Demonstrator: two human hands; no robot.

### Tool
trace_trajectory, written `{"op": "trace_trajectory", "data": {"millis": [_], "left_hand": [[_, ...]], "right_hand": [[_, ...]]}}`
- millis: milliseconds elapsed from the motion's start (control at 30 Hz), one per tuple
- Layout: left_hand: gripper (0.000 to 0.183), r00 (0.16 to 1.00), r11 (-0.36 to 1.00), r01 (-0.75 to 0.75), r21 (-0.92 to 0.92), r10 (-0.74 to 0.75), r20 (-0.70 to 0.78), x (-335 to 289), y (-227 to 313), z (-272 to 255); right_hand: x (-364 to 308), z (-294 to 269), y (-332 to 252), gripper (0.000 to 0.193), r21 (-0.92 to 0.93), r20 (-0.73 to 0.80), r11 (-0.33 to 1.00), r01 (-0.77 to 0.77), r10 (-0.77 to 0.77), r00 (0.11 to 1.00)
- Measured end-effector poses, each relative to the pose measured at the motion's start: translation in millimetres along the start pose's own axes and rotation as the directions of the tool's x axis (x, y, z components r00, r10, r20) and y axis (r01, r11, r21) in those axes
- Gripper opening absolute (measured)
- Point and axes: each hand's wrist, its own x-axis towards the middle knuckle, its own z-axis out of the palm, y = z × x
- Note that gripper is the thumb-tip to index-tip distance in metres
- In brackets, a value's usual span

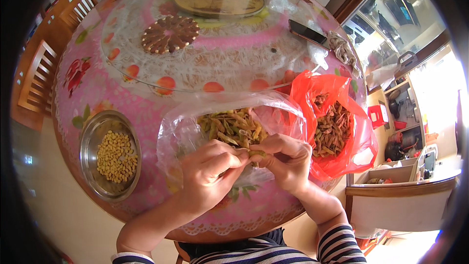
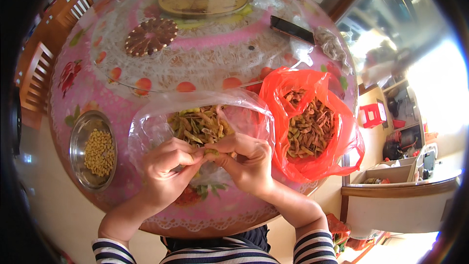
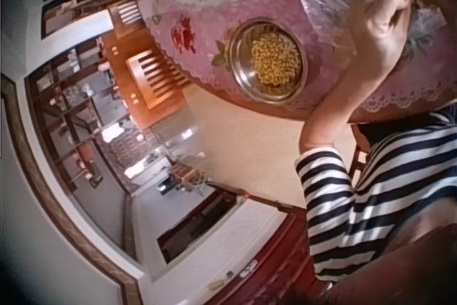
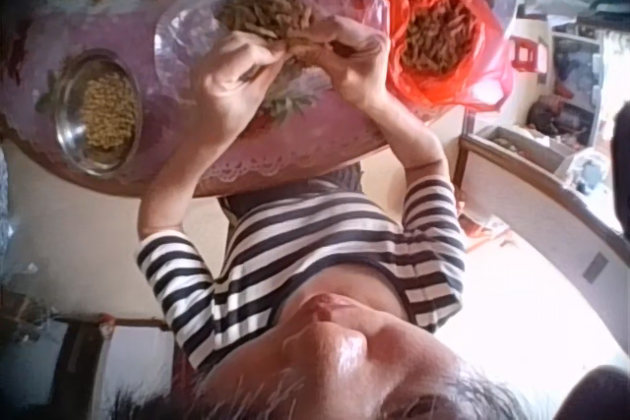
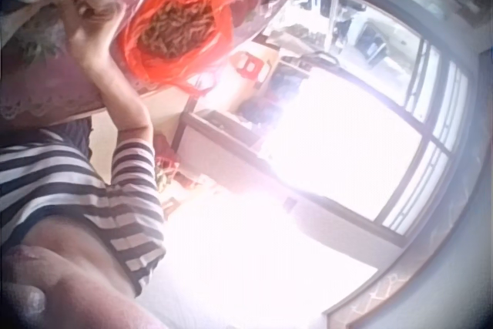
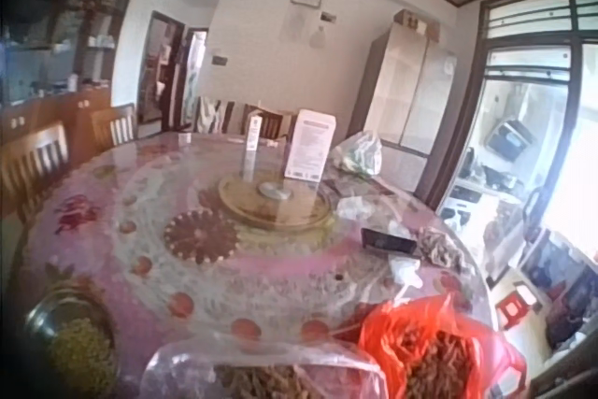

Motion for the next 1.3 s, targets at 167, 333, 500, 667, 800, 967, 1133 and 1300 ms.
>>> {"op": "trace_trajectory", "data": {"millis": [167,333,500,667,800,967,1133,1300], "left_hand": [[0.019,0.997,0.997,0.082,0.014,-0.082,0.004,1.7,-1.4,2.3],[0.015,0.932,0.905,0.362,-0.223,-0.359,0.059,1.3,-3.9,-0.4],[0.013,0.924,0.869,0.378,-0.318,-0.377,0.068,-0.7,-1.0,-1.9],[0.015,0.918,0.857,0.393,-0.335,-0.385,0.092,-1.3,-0.6,-1.0],[0.015,0.902,0.823,0.426,-0.376,-0.421,0.099,-3.8,-0.9,2.0],[0.014,0.889,0.795,0.454,-0.404,-0.435,0.143,-6.0,-2.6,3.8],[0.01,0.863,0.713,0.49,-0.502,-0.48,0.16,-3.8,-10.3,3.3],[0.01,0.854,0.698,0.493,-0.52,-0.502,0.136,-1.9,-11.3,1.0]], "right_hand": [[6.0,-3.6,5.2,0.015,0.033,0.048,0.999,0.011,-0.013,0.999],[8.5,-4.0,3.4,0.015,0.069,0.079,0.993,-0.101,0.095,0.992],[7.1,-1.8,2.9,0.016,0.049,0.052,0.999,-0.017,0.015,0.999],[4.1,3.1,2.7,0.013,0.114,0.006,0.993,-0.028,0.028,1.0],[2.6,3.1,0.8,0.01,0.087,-0.011,0.995,-0.054,0.055,0.998],[2.5,3.2,3.3,0.009,0.116,0.005,0.993,0.023,-0.023,1.0],[10.2,-1.3,4.9,0.01,0.091,0.059,0.987,-0.13,0.125,0.99],[11.5,-1.8,2.4,0.012,0.118,0.011,0.987,-0.109,0.109,0.994]]}}
